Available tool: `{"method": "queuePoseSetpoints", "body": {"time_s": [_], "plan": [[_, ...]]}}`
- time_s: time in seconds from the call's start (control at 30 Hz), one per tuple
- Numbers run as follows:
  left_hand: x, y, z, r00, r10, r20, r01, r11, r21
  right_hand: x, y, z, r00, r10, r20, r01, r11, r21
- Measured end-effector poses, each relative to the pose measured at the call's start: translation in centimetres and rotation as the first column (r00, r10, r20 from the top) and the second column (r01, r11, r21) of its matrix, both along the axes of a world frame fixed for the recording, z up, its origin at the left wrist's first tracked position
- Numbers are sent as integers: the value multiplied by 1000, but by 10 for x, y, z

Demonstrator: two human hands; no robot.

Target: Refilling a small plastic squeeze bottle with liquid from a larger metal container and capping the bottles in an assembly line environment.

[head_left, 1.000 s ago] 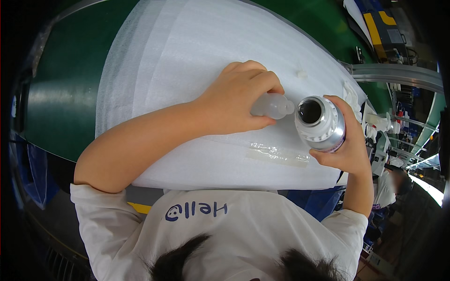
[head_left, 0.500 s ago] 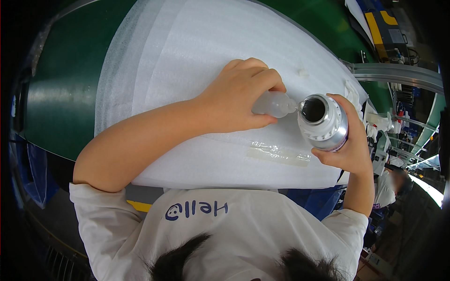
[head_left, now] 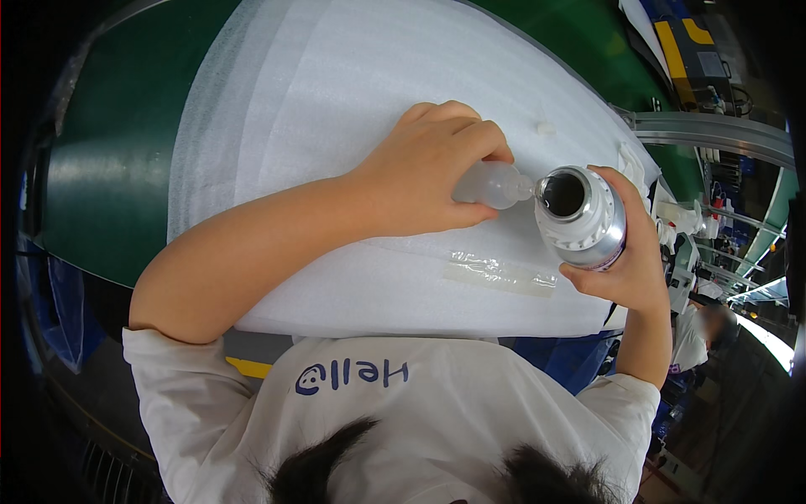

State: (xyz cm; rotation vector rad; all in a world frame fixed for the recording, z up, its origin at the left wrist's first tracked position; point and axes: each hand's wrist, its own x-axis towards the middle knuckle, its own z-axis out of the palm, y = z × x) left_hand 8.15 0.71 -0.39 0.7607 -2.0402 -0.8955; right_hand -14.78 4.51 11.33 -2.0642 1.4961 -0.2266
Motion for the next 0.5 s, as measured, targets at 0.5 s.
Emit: {"method": "queuePoseSetpoints", "body": {"time_s": [0.5], "plan": [[0, -2, -1, 1000, 8, -4, -8, 1000, -13, -1, 0, 1, 1000, -7, -6, 7, 1000, -17]]}}
